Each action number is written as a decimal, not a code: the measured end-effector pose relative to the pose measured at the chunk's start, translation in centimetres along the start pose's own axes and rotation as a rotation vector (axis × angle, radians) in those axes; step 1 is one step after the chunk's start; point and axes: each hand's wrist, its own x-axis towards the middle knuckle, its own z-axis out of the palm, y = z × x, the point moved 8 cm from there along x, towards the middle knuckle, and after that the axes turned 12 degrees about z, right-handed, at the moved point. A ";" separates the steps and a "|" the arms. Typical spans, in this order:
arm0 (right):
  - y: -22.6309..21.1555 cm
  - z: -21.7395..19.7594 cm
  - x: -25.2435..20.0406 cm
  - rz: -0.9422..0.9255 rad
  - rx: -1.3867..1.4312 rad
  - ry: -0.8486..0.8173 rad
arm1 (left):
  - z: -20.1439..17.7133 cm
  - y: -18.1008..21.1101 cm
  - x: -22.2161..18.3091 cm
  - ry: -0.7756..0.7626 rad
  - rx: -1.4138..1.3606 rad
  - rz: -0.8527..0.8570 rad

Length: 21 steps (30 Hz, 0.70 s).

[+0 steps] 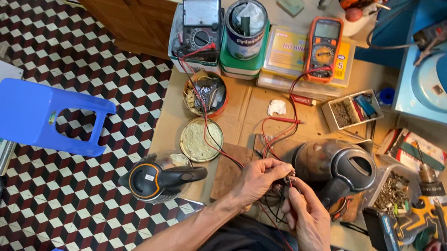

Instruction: The person disassembles and reassembles an electric kettle base using a cordless drill and screwdriver. They remove the base cover, adjust internal components, and reattach the cover. The person also handles the kettle body and connects wires to a multimeter for testing.

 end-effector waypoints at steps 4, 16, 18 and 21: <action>0.7 -0.1 0.5 0.066 0.052 0.015 | -0.3 0.0 0.1 0.012 -0.003 0.032; 1.0 0.2 0.8 0.067 -0.017 0.040 | -1.5 -0.4 0.0 0.043 0.056 0.034; 1.4 0.1 1.0 0.080 -0.031 0.046 | -1.6 -0.4 -0.2 0.062 0.065 0.030; 1.5 0.2 1.4 0.069 -0.051 0.046 | -1.7 -0.2 -0.4 0.041 0.045 0.034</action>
